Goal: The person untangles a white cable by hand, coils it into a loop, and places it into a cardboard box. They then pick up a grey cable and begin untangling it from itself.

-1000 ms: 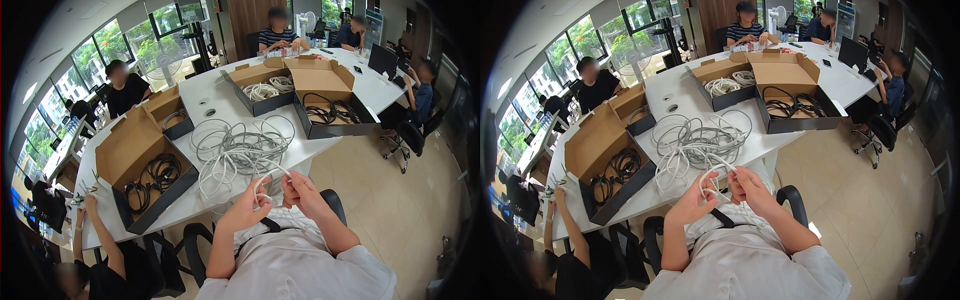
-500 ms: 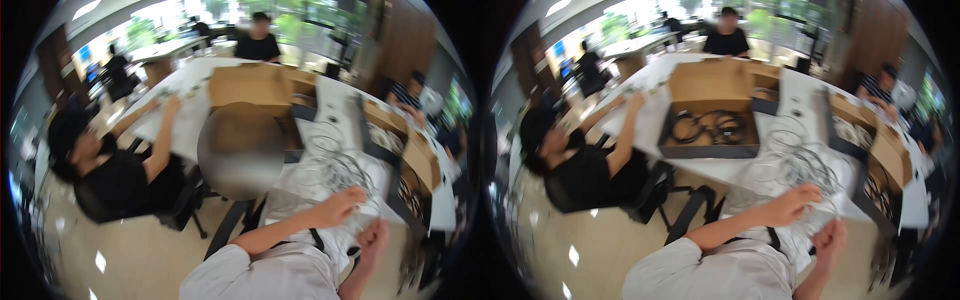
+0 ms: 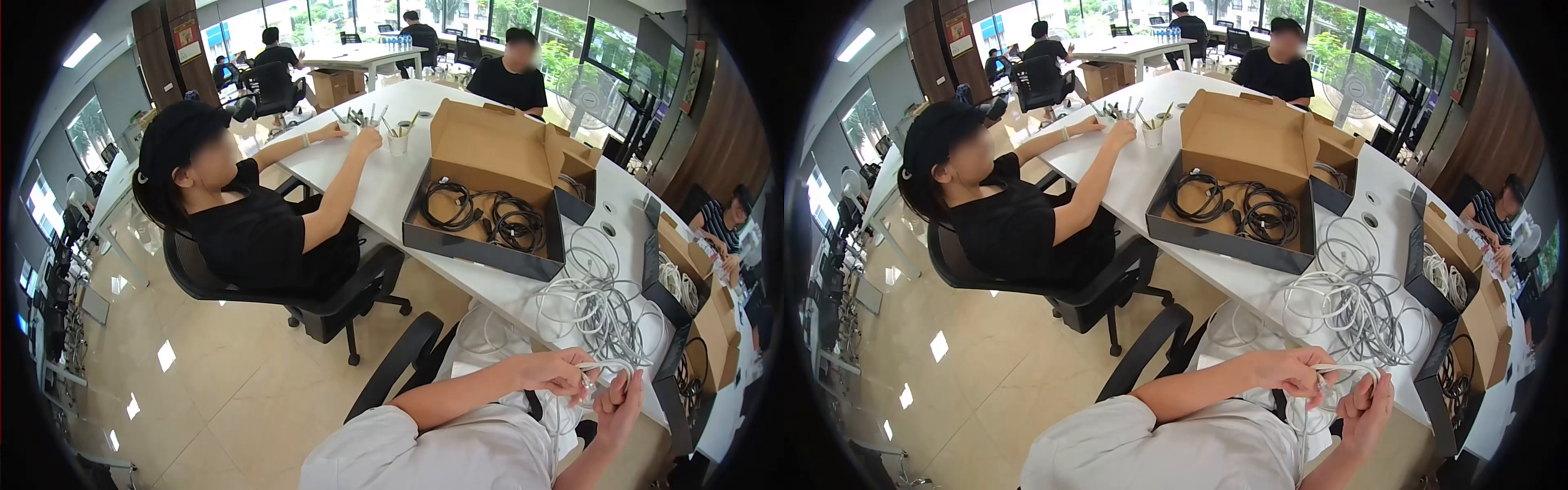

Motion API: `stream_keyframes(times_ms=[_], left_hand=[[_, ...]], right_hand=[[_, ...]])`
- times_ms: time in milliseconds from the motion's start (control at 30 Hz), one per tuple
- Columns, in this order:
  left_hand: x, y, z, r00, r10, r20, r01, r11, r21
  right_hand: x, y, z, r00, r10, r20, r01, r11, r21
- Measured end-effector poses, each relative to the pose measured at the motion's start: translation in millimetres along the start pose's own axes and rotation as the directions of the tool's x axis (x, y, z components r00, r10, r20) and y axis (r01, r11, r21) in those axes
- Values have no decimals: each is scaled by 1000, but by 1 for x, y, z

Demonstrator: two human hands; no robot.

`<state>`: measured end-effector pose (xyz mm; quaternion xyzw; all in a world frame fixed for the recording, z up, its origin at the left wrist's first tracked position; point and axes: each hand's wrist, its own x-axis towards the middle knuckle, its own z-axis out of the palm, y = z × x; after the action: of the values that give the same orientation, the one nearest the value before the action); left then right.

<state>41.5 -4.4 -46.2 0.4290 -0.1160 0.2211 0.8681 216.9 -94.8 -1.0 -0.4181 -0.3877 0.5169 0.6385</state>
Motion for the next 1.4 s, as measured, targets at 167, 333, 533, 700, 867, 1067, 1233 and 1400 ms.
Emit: stream_keyframes(times_ms=[167,333,533,700,867,1067,1233,1400], left_hand=[[-5,2,5,986,41,-159,-33,998,51],[-2,5,13,999,48,-1,-45,943,331],[2,7,9,994,110,-27,-99,959,266],[5,13,-2,933,326,-152,-324,945,42],[-1,42,-3,823,484,-298,-465,875,138],[-9,73,-13,645,661,-383,-628,745,226],[-9,90,-14,594,662,-458,-730,682,38],[-24,120,-35,552,704,-447,-770,636,51]], right_hand=[[14,3,9,990,-54,-132,56,998,17],[24,8,-5,996,-89,9,87,987,136],[21,8,-6,979,-203,-9,202,976,-74],[13,30,-21,923,-383,35,298,655,-694],[5,28,-6,940,-88,329,333,443,-832],[-6,25,-27,782,423,457,-96,807,-583],[-8,14,-39,703,187,686,2,964,-264],[-10,14,-64,689,390,611,114,775,-622]])
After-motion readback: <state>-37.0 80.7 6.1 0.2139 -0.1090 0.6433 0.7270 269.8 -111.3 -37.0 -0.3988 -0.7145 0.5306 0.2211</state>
